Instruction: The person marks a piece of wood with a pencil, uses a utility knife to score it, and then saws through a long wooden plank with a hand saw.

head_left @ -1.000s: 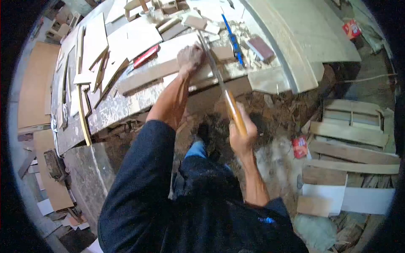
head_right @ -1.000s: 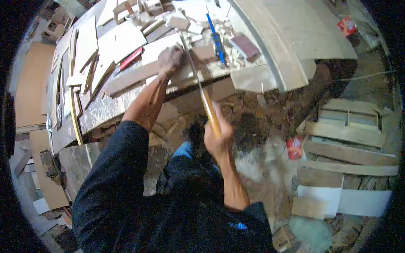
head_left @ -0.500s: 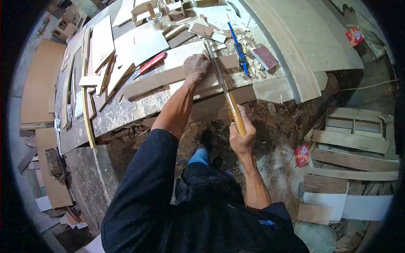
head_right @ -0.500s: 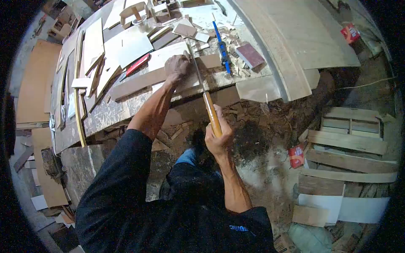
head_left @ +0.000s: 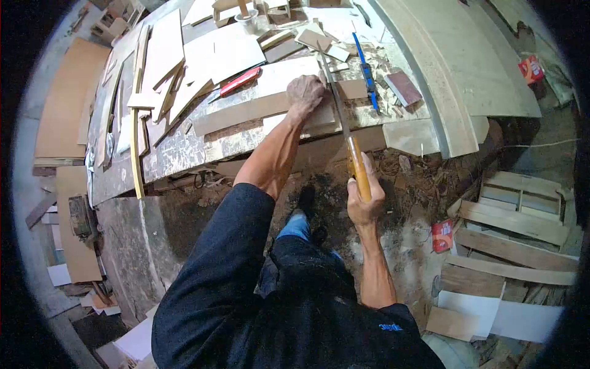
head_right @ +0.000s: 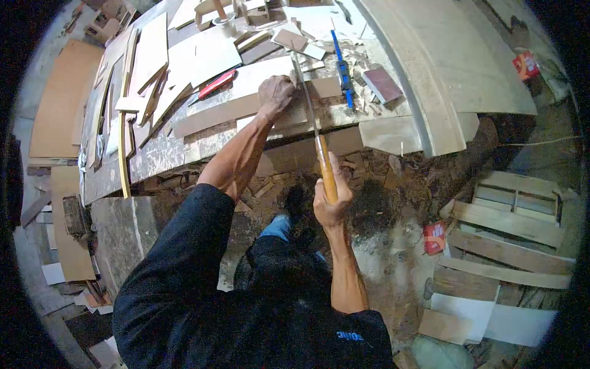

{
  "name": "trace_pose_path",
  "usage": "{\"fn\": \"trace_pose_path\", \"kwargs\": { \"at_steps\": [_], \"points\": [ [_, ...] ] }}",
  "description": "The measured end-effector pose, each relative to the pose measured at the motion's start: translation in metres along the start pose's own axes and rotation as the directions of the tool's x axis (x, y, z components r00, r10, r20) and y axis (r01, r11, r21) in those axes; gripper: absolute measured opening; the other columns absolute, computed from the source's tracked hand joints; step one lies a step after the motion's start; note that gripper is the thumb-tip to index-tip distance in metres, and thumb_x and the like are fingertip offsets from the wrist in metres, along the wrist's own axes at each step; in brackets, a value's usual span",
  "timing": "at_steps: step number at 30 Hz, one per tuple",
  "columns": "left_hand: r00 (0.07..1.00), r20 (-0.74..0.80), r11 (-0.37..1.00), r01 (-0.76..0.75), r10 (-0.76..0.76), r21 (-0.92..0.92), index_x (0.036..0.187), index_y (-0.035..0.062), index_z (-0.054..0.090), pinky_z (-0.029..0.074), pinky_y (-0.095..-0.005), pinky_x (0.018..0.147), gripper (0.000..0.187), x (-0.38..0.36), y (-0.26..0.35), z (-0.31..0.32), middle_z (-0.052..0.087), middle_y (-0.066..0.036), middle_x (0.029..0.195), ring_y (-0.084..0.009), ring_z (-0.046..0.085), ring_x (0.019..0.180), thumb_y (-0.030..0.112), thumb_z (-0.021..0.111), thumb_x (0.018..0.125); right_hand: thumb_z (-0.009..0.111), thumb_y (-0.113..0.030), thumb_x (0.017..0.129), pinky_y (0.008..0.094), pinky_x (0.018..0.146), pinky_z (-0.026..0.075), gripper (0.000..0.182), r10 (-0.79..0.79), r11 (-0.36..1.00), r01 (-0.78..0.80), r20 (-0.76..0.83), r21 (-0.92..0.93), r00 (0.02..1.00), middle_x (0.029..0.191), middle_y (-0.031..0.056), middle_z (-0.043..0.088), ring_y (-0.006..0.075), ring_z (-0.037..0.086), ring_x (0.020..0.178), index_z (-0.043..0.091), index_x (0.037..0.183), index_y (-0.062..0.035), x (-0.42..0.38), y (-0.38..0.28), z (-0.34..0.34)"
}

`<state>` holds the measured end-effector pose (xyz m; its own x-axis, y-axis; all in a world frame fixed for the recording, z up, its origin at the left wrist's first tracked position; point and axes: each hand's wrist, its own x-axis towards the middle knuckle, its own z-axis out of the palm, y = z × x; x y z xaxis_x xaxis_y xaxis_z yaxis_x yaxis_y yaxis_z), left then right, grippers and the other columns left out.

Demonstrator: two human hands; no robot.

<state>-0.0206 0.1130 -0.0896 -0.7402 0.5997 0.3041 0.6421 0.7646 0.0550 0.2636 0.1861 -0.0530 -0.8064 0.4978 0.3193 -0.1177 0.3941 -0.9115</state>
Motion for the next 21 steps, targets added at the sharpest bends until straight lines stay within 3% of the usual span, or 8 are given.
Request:
{"fn": "trace_pose_path", "kwargs": {
  "at_steps": [4, 5, 8, 10, 11, 14, 17, 21],
  "points": [
    [0.983, 0.04, 0.977, 0.184, -0.18, -0.111, 0.08, 0.0108, 0.074, 0.055, -0.041, 0.066, 0.023, 0.007, 0.007, 0.0, 0.07, -0.015, 0.077, -0.03, 0.07, 0.074, 0.029, 0.061, 0.081, 0.05, 0.008, 0.08, 0.0285, 0.091, 0.047, 0.056, 0.015, 0.998, -0.013, 0.019, -0.066, 1.0, 0.128, 0.0154, 0.059, 0.0198, 0.06, 0.111, 0.05, 0.135, -0.0007, 0.004, -0.003, -0.007],
    [0.973, 0.04, 0.958, 0.233, -0.229, -0.166, 0.08, 0.0102, 0.074, 0.055, -0.0416, 0.066, 0.026, 0.007, 0.009, -0.004, 0.07, -0.016, 0.078, -0.0308, 0.07, 0.074, 0.031, 0.059, 0.082, 0.05, 0.007, 0.082, 0.0325, 0.102, 0.041, 0.053, 0.136, 0.991, -0.136, 0.054, 0.005, 0.989, 0.132, 0.0177, 0.056, 0.0251, 0.054, 0.122, 0.049, 0.135, 0.0017, 0.002, -0.007, -0.009],
    [0.955, 0.115, 0.926, 0.293, -0.273, -0.237, 0.079, 0.0093, 0.075, 0.054, -0.043, 0.07, 0.033, 0.008, 0.007, 0.001, 0.07, -0.018, 0.08, -0.0329, 0.069, 0.075, 0.034, 0.053, 0.086, 0.05, 0.006, 0.082, 0.0325, 0.1, 0.042, 0.052, 0.174, 0.984, -0.176, 0.063, 0.031, 0.983, 0.131, 0.0169, 0.057, 0.0246, 0.055, 0.119, 0.049, 0.134, 0.0018, 0.003, -0.016, -0.008],
    [0.933, 0.138, 0.904, 0.357, -0.332, -0.234, 0.08, 0.0117, 0.075, 0.053, -0.0439, 0.072, 0.036, 0.011, 0.011, 0.001, 0.07, -0.017, 0.08, -0.0329, 0.068, 0.075, 0.037, 0.051, 0.09, 0.051, 0.006, 0.082, 0.0326, 0.098, 0.043, 0.053, 0.078, 0.997, -0.078, 0.058, -0.004, 0.995, 0.13, 0.0165, 0.057, 0.024, 0.056, 0.117, 0.049, 0.134, 0.0017, 0.002, -0.004, -0.007],
    [0.937, 0.098, 0.913, 0.35, -0.337, -0.208, 0.079, 0.0107, 0.075, 0.053, -0.0439, 0.073, 0.047, 0.014, 0.009, 0.008, 0.069, -0.018, 0.076, -0.0351, 0.068, 0.072, 0.043, 0.044, 0.094, 0.051, 0.005, 0.082, 0.0326, 0.097, 0.044, 0.053, 0.029, 0.999, -0.028, 0.056, -0.022, 0.998, 0.13, 0.0163, 0.057, 0.0236, 0.057, 0.117, 0.049, 0.134, 0.0016, 0.001, 0.0, -0.007],
    [0.935, 0.025, 0.889, 0.343, -0.352, -0.302, 0.077, 0.0094, 0.075, 0.053, -0.0434, 0.073, 0.054, 0.01, 0.014, -0.003, 0.068, -0.019, 0.074, -0.0365, 0.068, 0.071, 0.044, 0.038, 0.096, 0.051, 0.005, 0.082, 0.0316, 0.092, 0.048, 0.052, 0.079, 0.996, -0.076, 0.056, -0.055, 0.995, 0.128, 0.0198, 0.058, 0.0253, 0.061, 0.113, 0.048, 0.134, 0.0029, -0.008, -0.025, -0.019],
    [0.905, 0.121, 0.872, 0.424, -0.407, -0.243, 0.08, 0.0114, 0.076, 0.053, -0.0435, 0.074, 0.047, 0.014, 0.017, -0.004, 0.069, -0.018, 0.077, -0.0351, 0.068, 0.072, 0.041, 0.042, 0.095, 0.053, 0.005, 0.082, 0.0322, 0.092, 0.048, 0.052, 0.173, 0.981, -0.168, 0.053, -0.093, 0.983, 0.127, 0.0202, 0.059, 0.0261, 0.062, 0.112, 0.049, 0.134, 0.0029, -0.046, -0.042, -0.045],
    [0.943, 0.122, 0.91, 0.332, -0.31, -0.248, 0.081, 0.012, 0.076, 0.053, -0.0432, 0.076, 0.046, 0.01, 0.015, -0.007, 0.069, -0.018, 0.078, -0.035, 0.069, 0.074, 0.039, 0.041, 0.095, 0.055, 0.004, 0.081, 0.0324, 0.089, 0.05, 0.051, 0.255, 0.959, -0.246, 0.049, -0.142, 0.966, 0.123, 0.0196, 0.062, 0.0237, 0.064, 0.107, 0.051, 0.132, 0.0028, -0.07, -0.067, -0.068]
  ]
}}
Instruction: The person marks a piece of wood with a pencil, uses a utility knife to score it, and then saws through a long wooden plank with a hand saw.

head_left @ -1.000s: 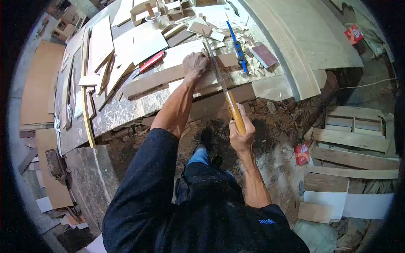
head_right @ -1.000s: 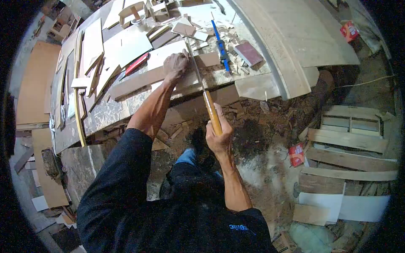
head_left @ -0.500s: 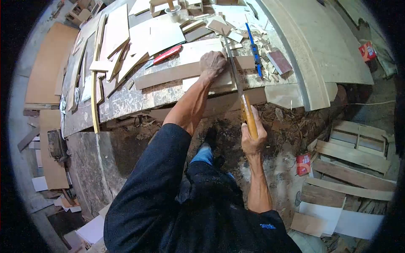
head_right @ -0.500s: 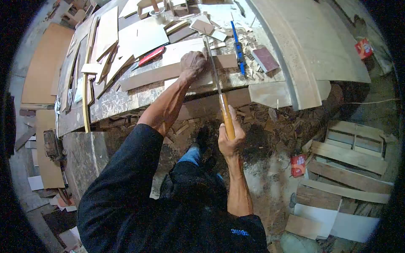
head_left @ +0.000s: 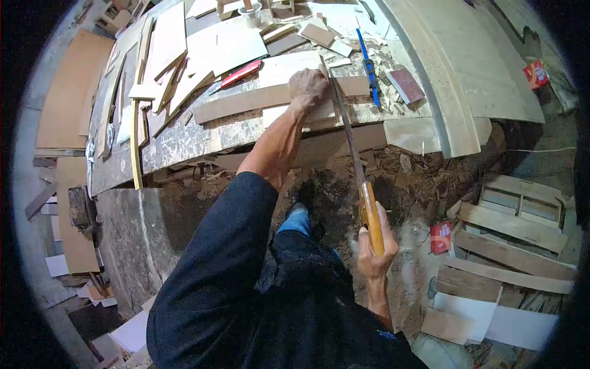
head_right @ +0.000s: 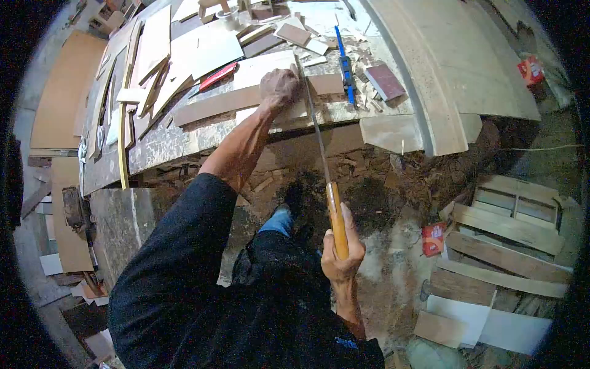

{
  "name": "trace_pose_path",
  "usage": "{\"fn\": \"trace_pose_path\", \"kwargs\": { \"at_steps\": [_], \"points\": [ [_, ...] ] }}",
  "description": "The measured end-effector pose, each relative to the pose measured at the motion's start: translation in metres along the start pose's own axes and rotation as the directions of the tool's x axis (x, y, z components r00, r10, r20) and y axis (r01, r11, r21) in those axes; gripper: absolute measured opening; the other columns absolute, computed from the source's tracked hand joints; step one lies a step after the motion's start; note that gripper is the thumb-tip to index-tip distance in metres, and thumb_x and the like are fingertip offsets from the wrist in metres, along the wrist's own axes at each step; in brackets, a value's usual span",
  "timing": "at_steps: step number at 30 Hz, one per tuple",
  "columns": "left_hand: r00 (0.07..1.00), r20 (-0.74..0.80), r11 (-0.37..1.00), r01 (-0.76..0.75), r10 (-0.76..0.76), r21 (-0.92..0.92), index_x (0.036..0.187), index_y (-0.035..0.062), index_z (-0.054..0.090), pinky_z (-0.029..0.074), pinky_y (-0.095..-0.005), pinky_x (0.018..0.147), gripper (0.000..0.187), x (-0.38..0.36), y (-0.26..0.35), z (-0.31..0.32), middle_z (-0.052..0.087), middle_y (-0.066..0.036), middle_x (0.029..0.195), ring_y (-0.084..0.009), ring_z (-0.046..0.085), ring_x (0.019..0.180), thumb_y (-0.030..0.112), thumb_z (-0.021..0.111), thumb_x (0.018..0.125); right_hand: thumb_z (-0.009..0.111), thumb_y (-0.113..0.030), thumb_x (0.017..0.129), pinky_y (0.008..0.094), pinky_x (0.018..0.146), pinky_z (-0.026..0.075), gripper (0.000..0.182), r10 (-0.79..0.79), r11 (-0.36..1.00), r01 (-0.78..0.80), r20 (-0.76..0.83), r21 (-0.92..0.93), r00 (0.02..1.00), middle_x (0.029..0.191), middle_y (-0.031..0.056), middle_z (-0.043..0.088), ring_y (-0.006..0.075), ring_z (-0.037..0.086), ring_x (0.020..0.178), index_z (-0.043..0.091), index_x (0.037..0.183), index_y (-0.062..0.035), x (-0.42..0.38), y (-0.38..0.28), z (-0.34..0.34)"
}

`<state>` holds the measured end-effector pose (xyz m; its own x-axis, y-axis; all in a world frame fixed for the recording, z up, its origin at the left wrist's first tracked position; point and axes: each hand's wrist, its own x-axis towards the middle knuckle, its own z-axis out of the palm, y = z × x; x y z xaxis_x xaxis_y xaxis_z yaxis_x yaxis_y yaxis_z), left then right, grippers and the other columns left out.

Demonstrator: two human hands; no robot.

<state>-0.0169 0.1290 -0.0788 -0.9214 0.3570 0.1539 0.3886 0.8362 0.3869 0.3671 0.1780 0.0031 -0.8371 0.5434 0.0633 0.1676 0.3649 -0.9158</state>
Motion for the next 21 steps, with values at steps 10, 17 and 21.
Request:
{"fn": "trace_pose_path", "kwargs": {
  "at_steps": [10, 17, 21],
  "points": [
    [0.997, -0.04, 0.996, -0.07, 0.073, 0.057, 0.094, 0.0134, 0.071, 0.051, -0.0432, 0.078, 0.03, -0.003, -0.008, -0.003, 0.068, -0.015, 0.088, -0.0318, 0.066, 0.084, 0.037, 0.055, 0.084, 0.05, 0.006, 0.08, 0.0318, 0.095, 0.046, 0.051, -0.177, 0.976, 0.182, -0.045, 0.123, 0.983, 0.124, 0.0178, 0.061, 0.0248, 0.06, 0.112, 0.052, 0.131, 0.0021, 0.089, 0.024, 0.058],
    [0.997, 0.043, 0.997, 0.055, -0.057, 0.048, 0.091, 0.0145, 0.075, 0.053, -0.0423, 0.074, 0.027, 0.008, -0.001, -0.001, 0.07, -0.017, 0.088, -0.0329, 0.068, 0.08, 0.033, 0.058, 0.081, 0.047, 0.008, 0.08, 0.0318, 0.086, 0.05, 0.053, -0.049, 0.995, 0.049, -0.002, 0.084, 0.999, 0.118, 0.0182, 0.064, 0.0228, 0.066, 0.1, 0.051, 0.133, 0.0002, 0.015, -0.003, 0.003],
    [0.997, 0.054, 0.996, -0.066, 0.063, 0.064, 0.09, 0.0118, 0.074, 0.053, -0.0427, 0.073, 0.028, -0.002, -0.013, 0.004, 0.07, -0.017, 0.087, -0.0331, 0.068, 0.08, 0.032, 0.056, 0.083, 0.048, 0.008, 0.08, 0.0316, 0.079, 0.052, 0.054, -0.136, 0.991, 0.136, -0.015, -0.01, 0.991, 0.115, 0.0177, 0.065, 0.0233, 0.067, 0.09, 0.051, 0.133, -0.0006, 0.045, 0.001, 0.019]
  ]
}}
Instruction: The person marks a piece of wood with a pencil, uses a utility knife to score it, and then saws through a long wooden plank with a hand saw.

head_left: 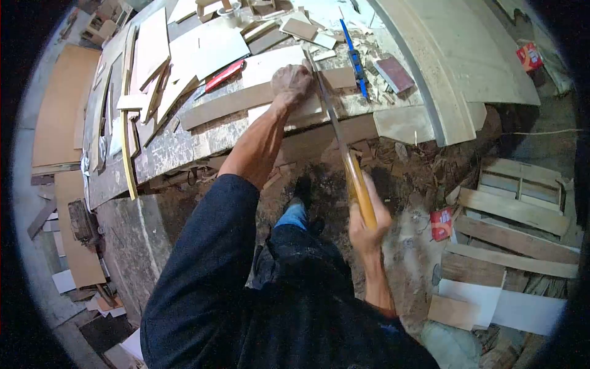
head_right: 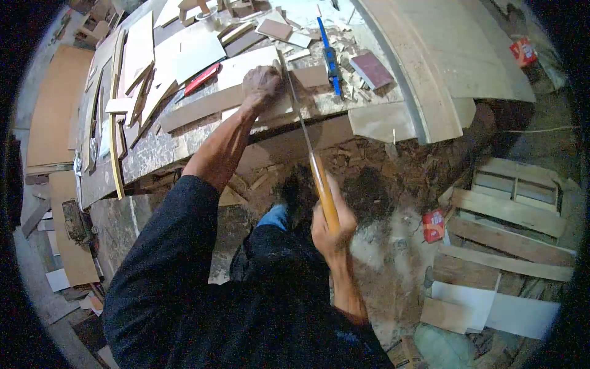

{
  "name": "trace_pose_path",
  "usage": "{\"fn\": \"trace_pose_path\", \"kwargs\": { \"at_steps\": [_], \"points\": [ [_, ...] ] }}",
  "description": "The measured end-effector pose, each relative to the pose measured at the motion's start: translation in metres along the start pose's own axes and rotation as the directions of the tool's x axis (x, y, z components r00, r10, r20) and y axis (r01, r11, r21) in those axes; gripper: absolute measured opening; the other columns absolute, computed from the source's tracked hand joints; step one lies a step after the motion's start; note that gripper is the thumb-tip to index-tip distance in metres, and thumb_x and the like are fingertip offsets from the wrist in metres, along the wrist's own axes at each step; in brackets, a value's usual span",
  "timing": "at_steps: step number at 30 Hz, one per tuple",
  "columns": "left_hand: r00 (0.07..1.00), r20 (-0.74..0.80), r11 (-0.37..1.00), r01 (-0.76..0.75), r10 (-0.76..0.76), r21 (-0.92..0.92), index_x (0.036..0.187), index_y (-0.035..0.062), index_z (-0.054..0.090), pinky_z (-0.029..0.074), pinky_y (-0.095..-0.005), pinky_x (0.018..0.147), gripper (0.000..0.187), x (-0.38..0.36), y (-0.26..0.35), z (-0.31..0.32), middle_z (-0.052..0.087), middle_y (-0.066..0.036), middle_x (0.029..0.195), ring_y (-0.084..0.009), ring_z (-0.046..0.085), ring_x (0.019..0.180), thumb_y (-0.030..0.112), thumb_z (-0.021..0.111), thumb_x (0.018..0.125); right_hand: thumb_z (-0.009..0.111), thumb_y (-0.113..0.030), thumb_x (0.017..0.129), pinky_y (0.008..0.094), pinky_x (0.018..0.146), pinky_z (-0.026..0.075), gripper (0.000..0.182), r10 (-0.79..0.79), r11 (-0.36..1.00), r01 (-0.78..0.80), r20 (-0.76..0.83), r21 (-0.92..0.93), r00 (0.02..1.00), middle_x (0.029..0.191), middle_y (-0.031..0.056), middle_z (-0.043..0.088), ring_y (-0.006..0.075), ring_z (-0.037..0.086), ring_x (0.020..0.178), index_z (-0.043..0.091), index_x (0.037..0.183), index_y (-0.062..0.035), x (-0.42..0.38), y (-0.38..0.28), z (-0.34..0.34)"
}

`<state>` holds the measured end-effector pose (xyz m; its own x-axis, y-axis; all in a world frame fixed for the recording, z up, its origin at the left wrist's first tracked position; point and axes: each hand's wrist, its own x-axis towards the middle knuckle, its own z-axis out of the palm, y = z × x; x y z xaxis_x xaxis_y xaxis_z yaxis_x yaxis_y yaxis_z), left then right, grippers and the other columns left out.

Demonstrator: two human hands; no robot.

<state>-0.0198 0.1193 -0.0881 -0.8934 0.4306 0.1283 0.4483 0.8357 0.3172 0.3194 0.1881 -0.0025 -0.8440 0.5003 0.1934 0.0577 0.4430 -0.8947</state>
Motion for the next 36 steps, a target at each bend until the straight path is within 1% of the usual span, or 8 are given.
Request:
{"fn": "trace_pose_path", "kwargs": {
  "at_steps": [6, 7, 10, 18, 22, 25, 28, 36],
  "points": [
    [0.999, 0.032, 0.997, 0.039, -0.041, 0.061, 0.096, 0.0095, 0.072, 0.054, -0.0424, 0.076, 0.034, 0.0, 0.016, -0.017, 0.069, -0.019, 0.086, -0.033, 0.069, 0.082, 0.03, 0.045, 0.091, 0.049, 0.004, 0.08, 0.0315, 0.088, 0.05, 0.052, -0.045, 0.994, 0.047, -0.021, 0.103, 0.999, 0.121, 0.0184, 0.062, 0.0244, 0.064, 0.104, 0.053, 0.131, -0.0025, 0.038, 0.024, 0.034],
    [0.995, 0.046, 0.99, 0.098, -0.094, -0.098, 0.093, 0.0109, 0.07, 0.048, -0.0449, 0.079, 0.03, 0.001, 0.012, -0.016, 0.066, -0.015, 0.083, -0.0326, 0.063, 0.082, 0.037, 0.059, 0.084, 0.049, 0.004, 0.08, 0.0319, 0.088, 0.049, 0.052, -0.033, 0.995, 0.032, 0.009, 0.096, 0.999, 0.122, 0.0181, 0.062, 0.0243, 0.064, 0.105, 0.053, 0.131, -0.0022, 0.042, 0.014, 0.029],
    [0.994, 0.025, 0.992, 0.109, -0.108, -0.061, 0.091, 0.0112, 0.07, 0.047, -0.0446, 0.078, 0.027, 0.004, 0.007, -0.007, 0.066, -0.015, 0.084, -0.0318, 0.063, 0.085, 0.036, 0.06, 0.084, 0.05, 0.009, 0.078, 0.0318, 0.083, 0.052, 0.054, -0.034, 0.998, 0.034, 0.014, 0.048, 0.999, 0.112, 0.0201, 0.066, 0.0271, 0.068, 0.096, 0.052, 0.131, -0.0005, -0.021, 0.006, -0.014],
    [0.999, -0.002, 0.999, 0.045, -0.045, 0.011, 0.09, 0.0115, 0.072, 0.05, -0.045, 0.075, 0.024, 0.004, 0.011, -0.013, 0.067, -0.017, 0.079, -0.0342, 0.065, 0.077, 0.031, 0.059, 0.084, 0.049, 0.008, 0.079, 0.0321, 0.083, 0.051, 0.055, -0.047, 0.998, 0.047, 0.004, 0.043, 0.999, 0.114, 0.0192, 0.065, 0.0255, 0.067, 0.097, 0.051, 0.133, -0.0016, 0.059, 0.031, 0.035],
    [0.991, 0.014, 0.991, 0.135, -0.135, 0.02, 0.088, 0.0143, 0.075, 0.052, -0.0461, 0.072, 0.032, 0.016, 0.007, -0.003, 0.07, -0.018, 0.087, -0.0349, 0.068, 0.079, 0.036, 0.052, 0.086, 0.049, 0.008, 0.079, 0.0308, 0.087, 0.05, 0.052, -0.11, 0.994, 0.111, -0.037, 0.023, 0.993, 0.116, 0.02, 0.065, 0.0269, 0.066, 0.103, 0.05, 0.131, 0.005, 0.005, 0.006, 0.009],
    [0.998, -0.062, 0.999, 0.034, -0.034, -0.006, 0.086, 0.0151, 0.076, 0.053, -0.0453, 0.071, 0.034, 0.013, -0.005, 0.001, 0.07, -0.017, 0.086, -0.0345, 0.069, 0.076, 0.037, 0.05, 0.088, 0.048, 0.009, 0.079, 0.0319, 0.089, 0.05, 0.052, 0.047, 0.995, -0.049, 0.022, 0.09, 0.999, 0.119, 0.0212, 0.064, 0.0277, 0.065, 0.105, 0.05, 0.131, 0.007, -0.028, 0.002, -0.015],
    [0.998, 0.044, 0.999, 0.047, -0.048, 0.023, 0.091, 0.0146, 0.073, 0.052, -0.0427, 0.078, 0.026, 0.006, 0.005, -0.006, 0.07, -0.016, 0.09, -0.0307, 0.068, 0.084, 0.032, 0.055, 0.087, 0.05, 0.009, 0.079, 0.0312, 0.087, 0.05, 0.052, -0.117, 0.993, 0.117, -0.044, -0.007, 0.992, 0.118, 0.0216, 0.064, 0.0274, 0.066, 0.104, 0.05, 0.131, 0.0059, 0.024, 0.021, 0.017],
    [0.988, 0.092, 0.993, 0.122, -0.121, 0.0, 0.103, 0.0137, 0.067, 0.05, -0.0433, 0.077, 0.031, 0.015, 0.005, -0.006, 0.066, -0.015, 0.088, -0.0317, 0.065, 0.083, 0.037, 0.054, 0.089, 0.047, 0.008, 0.079, 0.0306, 0.094, 0.047, 0.053, 0.052, 0.995, -0.055, 0.035, 0.086, 0.998, 0.122, 0.0179, 0.062, 0.0234, 0.061, 0.111, 0.051, 0.132, 0.0043, -0.008, 0.004, -0.004]
  ]
}}
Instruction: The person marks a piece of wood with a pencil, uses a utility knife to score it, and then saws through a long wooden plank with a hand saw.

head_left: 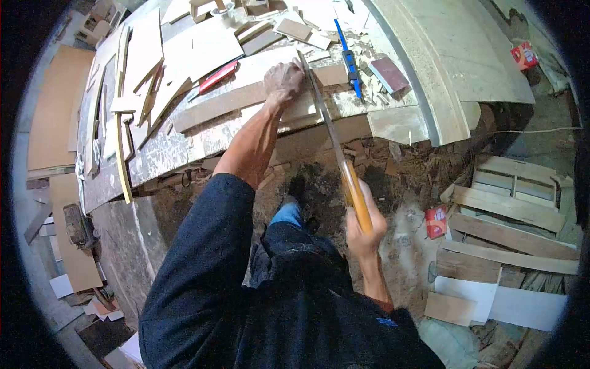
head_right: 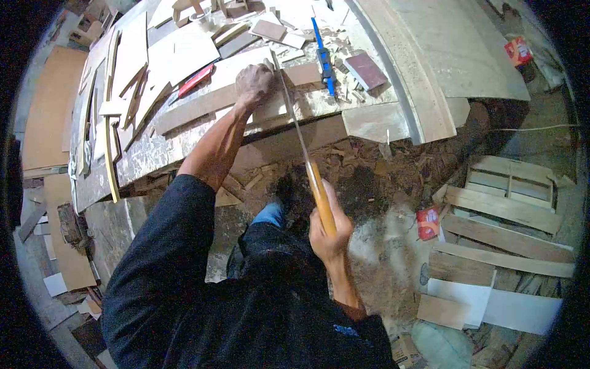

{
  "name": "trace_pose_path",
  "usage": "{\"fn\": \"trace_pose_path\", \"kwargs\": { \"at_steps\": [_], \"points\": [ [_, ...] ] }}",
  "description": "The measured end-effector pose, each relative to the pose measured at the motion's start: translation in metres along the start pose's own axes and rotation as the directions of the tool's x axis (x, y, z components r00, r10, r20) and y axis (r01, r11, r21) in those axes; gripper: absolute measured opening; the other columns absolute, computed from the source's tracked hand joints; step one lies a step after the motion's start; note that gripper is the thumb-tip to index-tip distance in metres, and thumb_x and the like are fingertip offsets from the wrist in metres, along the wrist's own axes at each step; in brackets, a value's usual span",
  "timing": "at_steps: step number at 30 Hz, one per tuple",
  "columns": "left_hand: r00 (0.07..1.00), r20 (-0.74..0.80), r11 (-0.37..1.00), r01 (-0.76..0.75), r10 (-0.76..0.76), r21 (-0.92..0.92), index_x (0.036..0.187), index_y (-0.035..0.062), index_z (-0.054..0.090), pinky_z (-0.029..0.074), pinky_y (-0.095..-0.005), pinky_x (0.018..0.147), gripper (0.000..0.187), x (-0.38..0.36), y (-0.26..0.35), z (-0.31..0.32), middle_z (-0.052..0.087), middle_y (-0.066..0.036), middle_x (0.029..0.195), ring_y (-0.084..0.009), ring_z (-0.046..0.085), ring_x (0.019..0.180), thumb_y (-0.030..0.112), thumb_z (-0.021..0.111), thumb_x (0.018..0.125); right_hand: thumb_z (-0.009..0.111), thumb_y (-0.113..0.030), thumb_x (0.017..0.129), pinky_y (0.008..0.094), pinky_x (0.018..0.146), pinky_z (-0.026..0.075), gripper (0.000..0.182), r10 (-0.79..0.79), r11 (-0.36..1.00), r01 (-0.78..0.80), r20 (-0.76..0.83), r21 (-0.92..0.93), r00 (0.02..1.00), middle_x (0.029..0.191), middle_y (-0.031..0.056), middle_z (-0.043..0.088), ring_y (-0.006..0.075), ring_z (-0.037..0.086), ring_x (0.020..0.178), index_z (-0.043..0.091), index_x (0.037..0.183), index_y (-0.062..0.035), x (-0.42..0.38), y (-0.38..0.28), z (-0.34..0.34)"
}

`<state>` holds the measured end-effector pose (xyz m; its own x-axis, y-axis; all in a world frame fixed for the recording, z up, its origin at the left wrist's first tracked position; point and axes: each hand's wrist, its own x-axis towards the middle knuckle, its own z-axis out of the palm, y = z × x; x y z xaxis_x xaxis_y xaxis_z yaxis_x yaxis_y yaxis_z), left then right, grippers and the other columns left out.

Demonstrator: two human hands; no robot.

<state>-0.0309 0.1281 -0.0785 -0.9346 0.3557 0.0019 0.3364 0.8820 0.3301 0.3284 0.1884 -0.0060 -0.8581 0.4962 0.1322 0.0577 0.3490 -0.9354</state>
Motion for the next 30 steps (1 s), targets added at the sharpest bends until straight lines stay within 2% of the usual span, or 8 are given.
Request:
{"fn": "trace_pose_path", "kwargs": {
  "at_steps": [3, 6, 8, 14, 20, 23, 27, 30],
  "points": [
    [0.97, -0.138, 0.98, -0.199, 0.198, 0.011, 0.088, 0.0088, 0.072, 0.053, -0.047, 0.069, 0.034, -0.004, -0.011, 0.004, 0.068, -0.019, 0.079, -0.0354, 0.068, 0.072, 0.032, 0.047, 0.091, 0.047, 0.008, 0.08, 0.0305, 0.092, 0.047, 0.052, -0.012, 1.0, 0.012, -0.007, 0.023, 1.0, 0.12, 0.017, 0.063, 0.0224, 0.062, 0.108, 0.052, 0.132, 0.0027, -0.011, -0.004, -0.009],
    [0.991, -0.057, 0.992, -0.114, 0.117, 0.059, 0.094, 0.0162, 0.074, 0.055, -0.043, 0.071, 0.027, -0.003, -0.003, 0.0, 0.071, -0.016, 0.085, -0.032, 0.07, 0.078, 0.032, 0.055, 0.084, 0.046, 0.009, 0.079, 0.031, 0.088, 0.05, 0.053, -0.054, 0.997, 0.055, 0.015, -0.059, 0.998, 0.117, 0.0192, 0.064, 0.0248, 0.065, 0.103, 0.051, 0.132, 0.002, 0.056, 0.012, 0.027],
    [0.995, -0.083, 0.999, -0.05, 0.05, -0.007, 0.094, 0.0162, 0.074, 0.055, -0.043, 0.071, 0.027, -0.001, -0.007, -0.002, 0.07, -0.016, 0.085, -0.0325, 0.07, 0.078, 0.032, 0.055, 0.084, 0.047, 0.009, 0.079, 0.0316, 0.087, 0.05, 0.054, -0.293, 0.956, 0.292, -0.112, -0.027, 0.949, 0.117, 0.0208, 0.063, 0.0261, 0.065, 0.104, 0.05, 0.132, 0.0019, 0.075, 0.034, 0.048],
    [0.995, -0.085, 0.997, -0.055, 0.051, -0.045, 0.087, 0.0112, 0.074, 0.054, -0.0438, 0.07, 0.031, -0.001, -0.004, -0.005, 0.07, -0.017, 0.084, -0.0337, 0.069, 0.076, 0.034, 0.054, 0.084, 0.048, 0.007, 0.08, 0.0316, 0.086, 0.051, 0.052, 0.033, 0.996, -0.033, -0.006, -0.078, 0.999, 0.122, 0.0187, 0.062, 0.0264, 0.065, 0.105, 0.051, 0.131, 0.0015, -0.017, 0.005, -0.004],
    [0.971, -0.176, 0.987, -0.157, 0.16, 0.028, 0.089, 0.0135, 0.075, 0.053, -0.0444, 0.074, 0.032, 0.012, -0.027, 0.025, 0.07, -0.017, 0.083, -0.0352, 0.069, 0.077, 0.035, 0.051, 0.087, 0.049, 0.008, 0.08, 0.0296, 0.087, 0.05, 0.051, 0.042, 0.995, -0.036, 0.063, -0.088, 0.997, 0.12, 0.0178, 0.064, 0.0259, 0.066, 0.104, 0.053, 0.13, 0.0018, 0.06, 0.016, 0.036],
    [0.987, -0.147, 0.992, -0.08, 0.065, -0.097, 0.089, 0.0117, 0.074, 0.052, -0.0448, 0.078, 0.042, 0.007, -0.016, 0.015, 0.07, -0.018, 0.084, -0.0374, 0.068, 0.079, 0.038, 0.042, 0.093, 0.049, 0.008, 0.079, 0.0292, 0.082, 0.052, 0.052, -0.291, 0.954, 0.282, -0.099, -0.097, 0.951, 0.116, 0.0167, 0.066, 0.0243, 0.068, 0.097, 0.052, 0.131, 0.0013, 0.064, 0.037, 0.043],
    [0.996, -0.07, 0.999, 0.045, -0.046, -0.022, 0.086, 0.01, 0.074, 0.052, -0.0456, 0.077, 0.045, 0.002, 0.004, -0.006, 0.07, -0.018, 0.084, -0.0369, 0.068, 0.079, 0.036, 0.038, 0.095, 0.048, 0.009, 0.079, 0.0297, 0.084, 0.051, 0.053, -0.06, 0.996, 0.056, -0.054, -0.07, 0.997, 0.116, 0.0171, 0.065, 0.0235, 0.066, 0.1, 0.052, 0.131, 0.0016, -0.002, 0.005, 0.013],
    [0.965, -0.146, 0.975, -0.207, 0.216, 0.076, 0.09, 0.0164, 0.074, 0.055, -0.0422, 0.069, 0.03, 0.004, -0.017, 0.01, 0.071, -0.015, 0.086, -0.0314, 0.07, 0.077, 0.03, 0.047, 0.088, 0.048, 0.009, 0.079, 0.0302, 0.086, 0.051, 0.053, -0.037, 0.999, 0.036, -0.054, -0.02, 0.998, 0.118, 0.0183, 0.064, 0.0241, 0.065, 0.103, 0.052, 0.131, 0.0017, -0.014, 0.007, 0.006]
  ]
}}
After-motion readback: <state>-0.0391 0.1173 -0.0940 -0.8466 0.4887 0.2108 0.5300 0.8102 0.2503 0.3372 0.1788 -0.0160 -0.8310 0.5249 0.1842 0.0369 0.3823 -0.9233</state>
